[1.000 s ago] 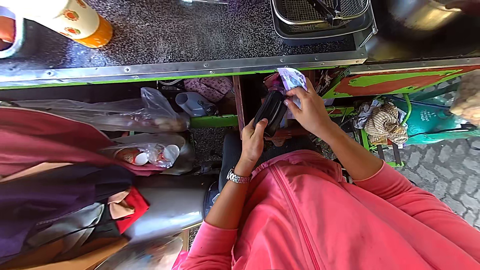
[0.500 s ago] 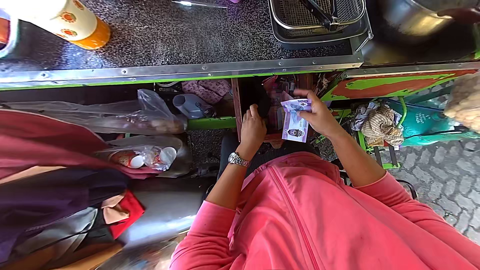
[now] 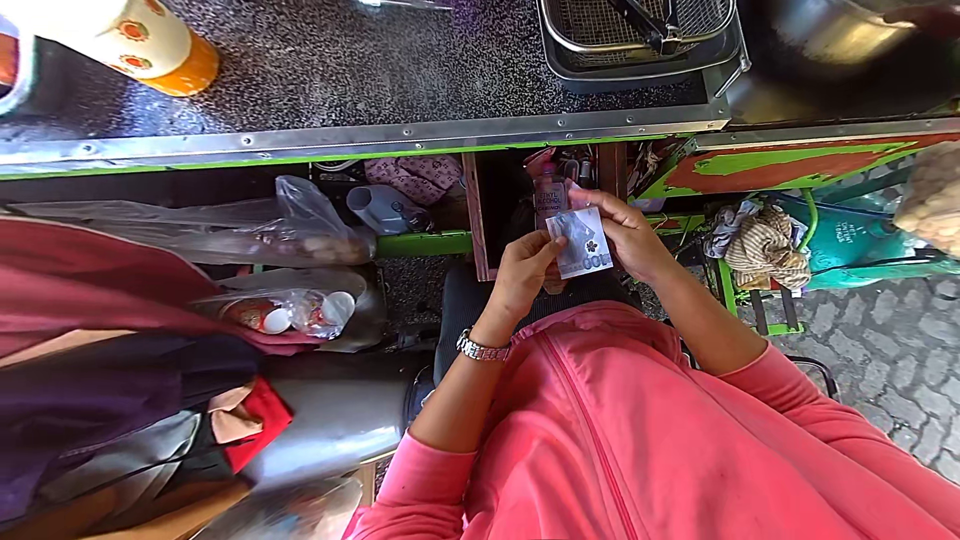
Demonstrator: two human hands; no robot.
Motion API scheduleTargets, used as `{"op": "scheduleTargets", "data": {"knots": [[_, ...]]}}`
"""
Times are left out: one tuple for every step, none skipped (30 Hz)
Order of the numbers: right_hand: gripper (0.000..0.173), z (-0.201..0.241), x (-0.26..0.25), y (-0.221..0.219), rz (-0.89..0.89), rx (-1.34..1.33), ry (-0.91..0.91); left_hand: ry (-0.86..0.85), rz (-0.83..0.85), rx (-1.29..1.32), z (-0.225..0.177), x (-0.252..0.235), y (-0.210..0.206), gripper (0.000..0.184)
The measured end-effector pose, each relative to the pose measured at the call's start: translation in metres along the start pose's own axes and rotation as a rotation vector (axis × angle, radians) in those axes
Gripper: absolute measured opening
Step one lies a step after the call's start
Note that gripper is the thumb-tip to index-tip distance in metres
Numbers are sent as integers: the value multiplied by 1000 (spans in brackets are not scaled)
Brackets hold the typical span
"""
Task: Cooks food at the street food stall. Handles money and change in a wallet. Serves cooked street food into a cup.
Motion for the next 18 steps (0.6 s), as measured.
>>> {"op": "scheduleTargets", "data": {"knots": [[48, -1, 1, 1, -14, -68, -90, -33, -31, -9, 0, 0, 2, 13], [49, -2, 2, 2, -36, -124, -162, -64, -60, -26, -1, -1, 4, 13], [47, -3, 4, 3, -44, -159, -214, -91, -87, -49, -1, -2, 6, 13], [40, -5, 6, 4, -47, -173, -248, -110, -109, -73, -2, -2, 8, 13], [32, -6, 9, 4, -41, -172, -260, -124, -121, -97, -3, -3, 9, 13], [26, -8, 11, 4, -34, -176, -264, -139, -122, -119, -4, -3, 10, 13], [23, -8, 12, 4, -32, -173, -263, -159, -113, -135, -5, -3, 11, 13], [21, -8, 13, 5, -42, -173, -255, -185, -96, -145, -6, -2, 11, 12], [19, -8, 13, 5, -60, -178, -242, -214, -73, -146, -7, -1, 11, 12], [17, -8, 13, 7, -78, -188, -225, -241, -47, -134, -8, 1, 11, 13], [17, -7, 12, 8, -85, -200, -206, -258, -14, -115, -9, 2, 11, 13], [18, -5, 11, 9, -83, -215, -192, -262, 31, -82, -11, 4, 11, 16], [20, -4, 10, 10, -71, -234, -174, -246, 84, -33, -11, 6, 11, 21], [24, -3, 9, 11, -53, -259, -147, -210, 138, 14, -11, 8, 11, 29], [29, -4, 8, 12, -22, -283, -112, -165, 187, 42, -9, 8, 11, 42], [32, -4, 6, 13, 14, -294, -79, -115, 219, 53, -9, 8, 10, 52], [33, -3, 5, 13, 47, -283, -53, -65, 236, 55, -9, 9, 9, 55], [33, -2, 4, 11, 75, -252, -31, -23, 242, 42, -9, 10, 8, 50]]}}
Point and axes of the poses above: each hand's wrist, its own x-axis away from the middle knuckle, its own y-axis out of the back of the hand, z = x × y, the point moved 4 cm from there along -x, towards the middle knuckle, and after that the axes turned 8 degrees about -z, right-handed, at the moved point
